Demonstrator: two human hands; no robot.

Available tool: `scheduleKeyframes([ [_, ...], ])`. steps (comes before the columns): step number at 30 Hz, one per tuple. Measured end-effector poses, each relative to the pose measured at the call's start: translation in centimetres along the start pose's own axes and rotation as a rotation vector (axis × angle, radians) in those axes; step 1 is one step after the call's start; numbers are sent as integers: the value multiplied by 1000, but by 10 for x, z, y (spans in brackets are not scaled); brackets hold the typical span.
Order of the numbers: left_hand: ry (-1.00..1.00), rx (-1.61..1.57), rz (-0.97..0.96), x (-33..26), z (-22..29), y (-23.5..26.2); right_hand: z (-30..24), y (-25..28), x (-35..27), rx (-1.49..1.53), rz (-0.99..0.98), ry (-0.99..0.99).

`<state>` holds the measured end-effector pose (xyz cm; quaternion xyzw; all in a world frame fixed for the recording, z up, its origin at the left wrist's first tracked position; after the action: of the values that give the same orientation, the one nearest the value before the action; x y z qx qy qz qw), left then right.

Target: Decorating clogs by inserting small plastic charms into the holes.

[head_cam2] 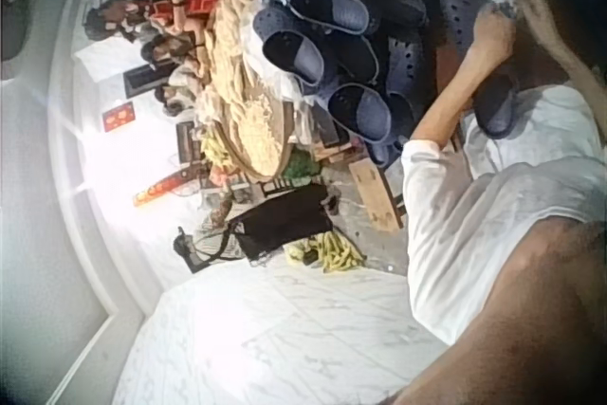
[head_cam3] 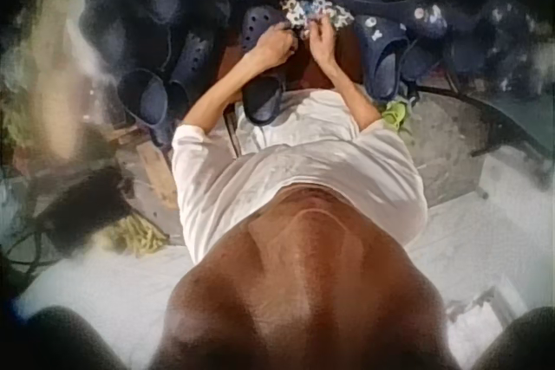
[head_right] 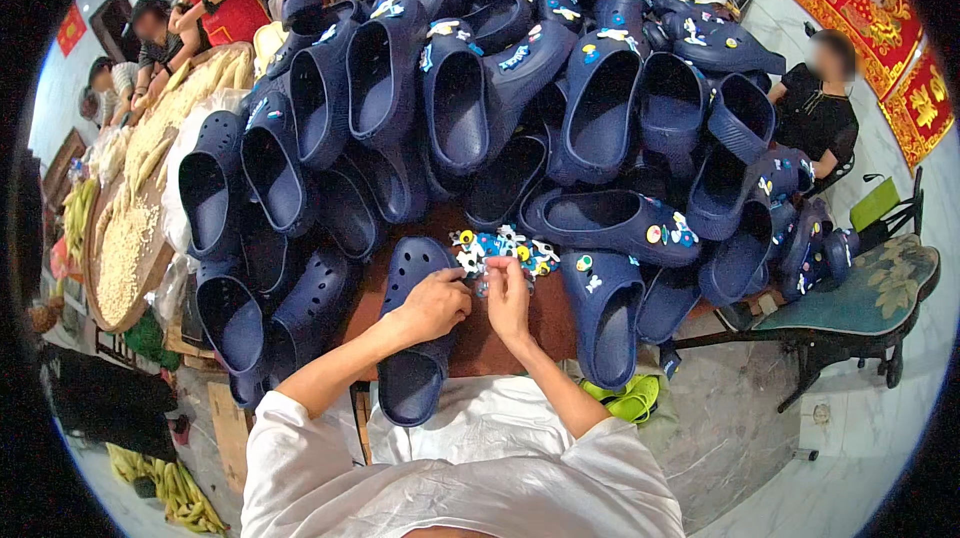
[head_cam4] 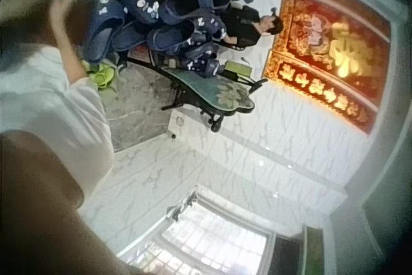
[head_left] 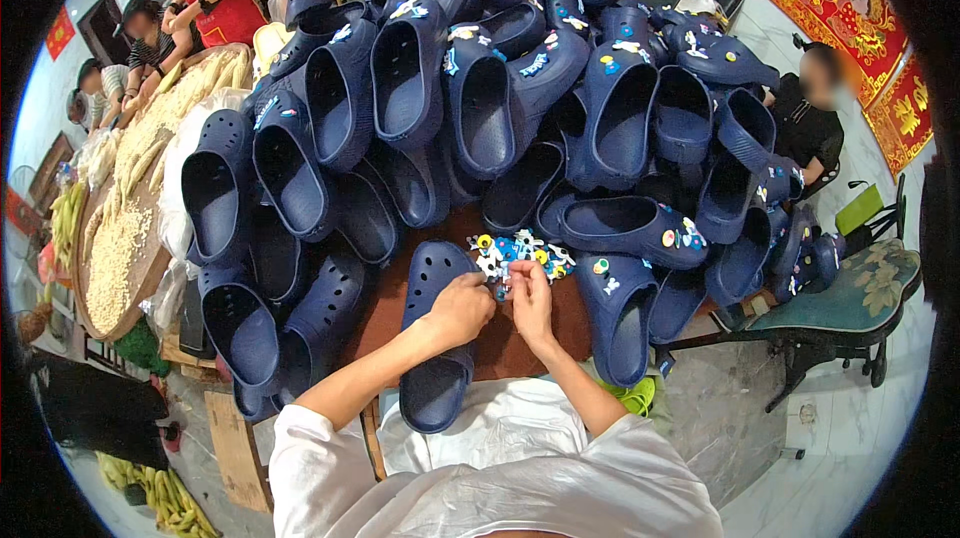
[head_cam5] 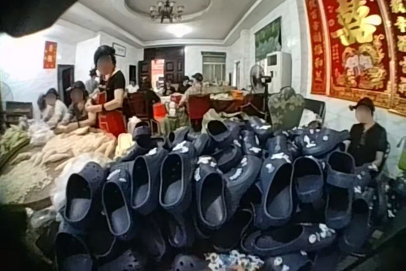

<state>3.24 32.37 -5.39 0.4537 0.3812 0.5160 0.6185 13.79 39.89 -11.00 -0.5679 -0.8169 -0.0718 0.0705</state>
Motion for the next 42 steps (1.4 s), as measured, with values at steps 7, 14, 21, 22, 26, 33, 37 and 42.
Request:
scheduleKeyframes([
  [7, 28, -150, 7, 2, 3, 3, -1, 19, -17, -214, -73, 158],
  [14, -120, -319, -81, 4, 24, 23, -46, 38, -14, -334, -96, 207],
  [21, -69, -277, -39, 5, 19, 22, -85, 69, -7, -448, 42, 334],
  [22, -71, -291, -30, 5, 19, 21, -98, 77, -6, -547, 119, 422],
  [26, -57, -190, 110, 2, 15, 23, -148, 95, 13, -880, 197, 616],
  [33, 19, -17, 156, 3, 13, 21, -127, 102, 48, -1332, 18, 568],
  [37, -25, -17, 129, 1, 16, 23, -111, 98, 52, -1371, -36, 566],
  [42, 60, 4, 136, 3, 10, 12, -136, 96, 41, -1330, 58, 736],
])
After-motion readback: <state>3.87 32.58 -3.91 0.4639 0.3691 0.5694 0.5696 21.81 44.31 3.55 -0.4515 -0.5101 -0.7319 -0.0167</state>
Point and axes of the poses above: each hand's wrist, its own x-axis towards the middle knuckle, its own y-axis out of the back of the hand, z = x × y, the point moved 7 cm from there along x, towards the middle knuckle, and after that the axes turned 5 degrees about y, right-handed, at the moved point
